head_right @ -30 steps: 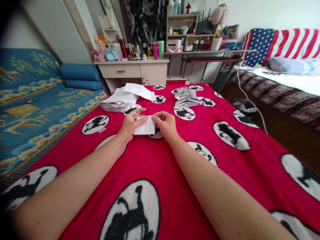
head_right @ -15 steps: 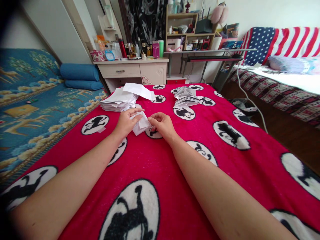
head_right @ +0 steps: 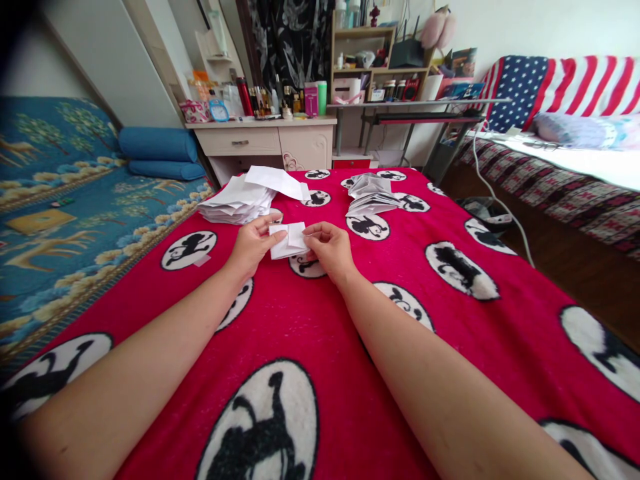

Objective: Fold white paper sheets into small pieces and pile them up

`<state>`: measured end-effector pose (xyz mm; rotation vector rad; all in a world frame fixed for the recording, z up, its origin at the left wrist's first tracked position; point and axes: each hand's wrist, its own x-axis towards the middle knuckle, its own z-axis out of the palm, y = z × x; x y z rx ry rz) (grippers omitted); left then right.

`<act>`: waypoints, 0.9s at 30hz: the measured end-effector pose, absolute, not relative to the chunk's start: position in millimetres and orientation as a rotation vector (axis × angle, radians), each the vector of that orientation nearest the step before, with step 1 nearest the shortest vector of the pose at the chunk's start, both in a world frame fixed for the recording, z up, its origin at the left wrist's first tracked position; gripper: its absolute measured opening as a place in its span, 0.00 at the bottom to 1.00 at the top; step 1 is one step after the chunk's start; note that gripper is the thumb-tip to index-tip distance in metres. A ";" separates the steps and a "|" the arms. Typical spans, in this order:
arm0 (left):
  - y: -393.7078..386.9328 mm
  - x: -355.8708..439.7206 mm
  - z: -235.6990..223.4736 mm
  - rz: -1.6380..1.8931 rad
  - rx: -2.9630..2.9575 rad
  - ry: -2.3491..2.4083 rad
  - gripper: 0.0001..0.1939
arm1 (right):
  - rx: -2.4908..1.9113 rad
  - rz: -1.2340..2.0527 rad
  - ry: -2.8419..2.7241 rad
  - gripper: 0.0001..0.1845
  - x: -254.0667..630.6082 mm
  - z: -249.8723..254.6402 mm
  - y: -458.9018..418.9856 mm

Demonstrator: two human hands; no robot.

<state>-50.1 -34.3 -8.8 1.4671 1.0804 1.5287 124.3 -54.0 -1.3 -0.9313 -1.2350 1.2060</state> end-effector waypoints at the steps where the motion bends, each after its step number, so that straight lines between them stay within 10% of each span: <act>1: -34.3 -49.8 -8.9 1.544 1.452 1.057 0.26 | -0.948 1.177 -1.204 0.11 124.4 -1.6 -53.3; 27: -39.7 -47.7 -13.8 1.342 1.514 0.952 0.29 | -0.920 1.174 -1.181 0.12 127.3 0.0 -52.3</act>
